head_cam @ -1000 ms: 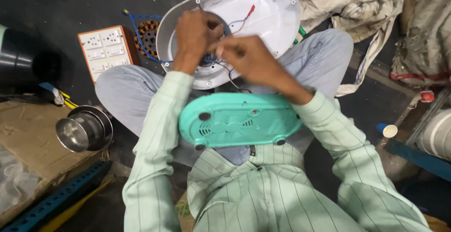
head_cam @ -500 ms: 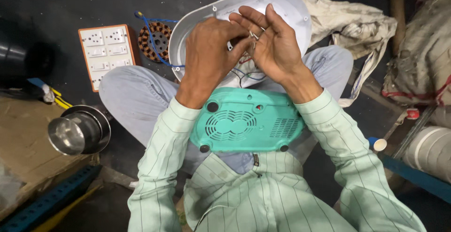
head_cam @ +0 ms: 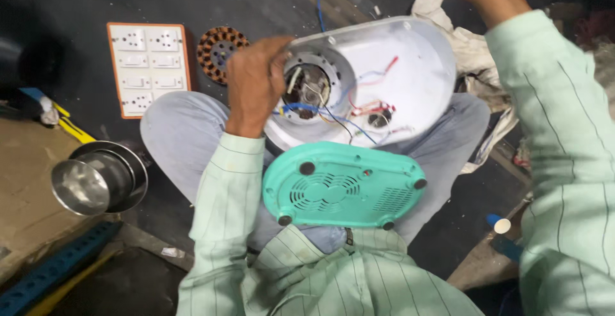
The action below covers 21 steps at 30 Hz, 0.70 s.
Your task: The person sits on the floor and uses a screwdriver to unscrew the base cover of a small teal electric appliance. They remove the screws, separate the base plate from the housing, and begin handling the exposed motor and internal wiring.
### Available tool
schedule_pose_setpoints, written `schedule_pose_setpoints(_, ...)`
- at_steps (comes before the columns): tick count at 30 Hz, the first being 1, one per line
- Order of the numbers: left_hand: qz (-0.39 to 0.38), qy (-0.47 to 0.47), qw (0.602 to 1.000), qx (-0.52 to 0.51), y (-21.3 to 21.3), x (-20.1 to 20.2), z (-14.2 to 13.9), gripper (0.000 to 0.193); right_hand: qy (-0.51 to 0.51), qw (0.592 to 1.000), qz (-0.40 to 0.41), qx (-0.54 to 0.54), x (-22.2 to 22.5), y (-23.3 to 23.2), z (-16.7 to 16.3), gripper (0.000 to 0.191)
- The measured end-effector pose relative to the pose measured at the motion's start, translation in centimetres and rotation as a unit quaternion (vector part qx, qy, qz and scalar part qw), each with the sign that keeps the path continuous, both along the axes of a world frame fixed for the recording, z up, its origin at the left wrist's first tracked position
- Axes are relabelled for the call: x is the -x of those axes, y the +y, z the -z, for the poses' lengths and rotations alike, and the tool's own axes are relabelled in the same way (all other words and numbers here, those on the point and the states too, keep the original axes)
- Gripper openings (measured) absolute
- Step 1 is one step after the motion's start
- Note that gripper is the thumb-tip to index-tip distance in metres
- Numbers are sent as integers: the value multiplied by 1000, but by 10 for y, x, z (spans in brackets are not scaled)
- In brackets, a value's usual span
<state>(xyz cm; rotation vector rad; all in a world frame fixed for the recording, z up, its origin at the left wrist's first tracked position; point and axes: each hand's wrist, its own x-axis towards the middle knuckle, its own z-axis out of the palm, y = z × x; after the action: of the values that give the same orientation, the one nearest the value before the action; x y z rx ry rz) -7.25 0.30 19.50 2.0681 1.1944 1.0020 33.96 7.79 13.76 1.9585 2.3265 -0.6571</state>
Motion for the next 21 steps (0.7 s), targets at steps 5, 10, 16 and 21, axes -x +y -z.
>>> schedule_pose_setpoints(5, -12, -4, 1000, 20, -22, 6, 1, 21, 38, 999, 20, 4, 25, 20, 39, 24)
schedule_pose_setpoints(10, -35, -25, 999, 33, -28, 13, 0, 17, 60, 995, 17, -83, 48, 27, 68, 24)
schedule_pose_setpoints(16, -34, -19, 999, 38, -24, 12, 6, 17, 53, 989, 47, -132, 49, 12, 61, 18)
schedule_pose_setpoints(21, -37, -19, 999, 22, -16, 12, 11, 20, 63, 974, 0, -218, 49, -1, 59, 19)
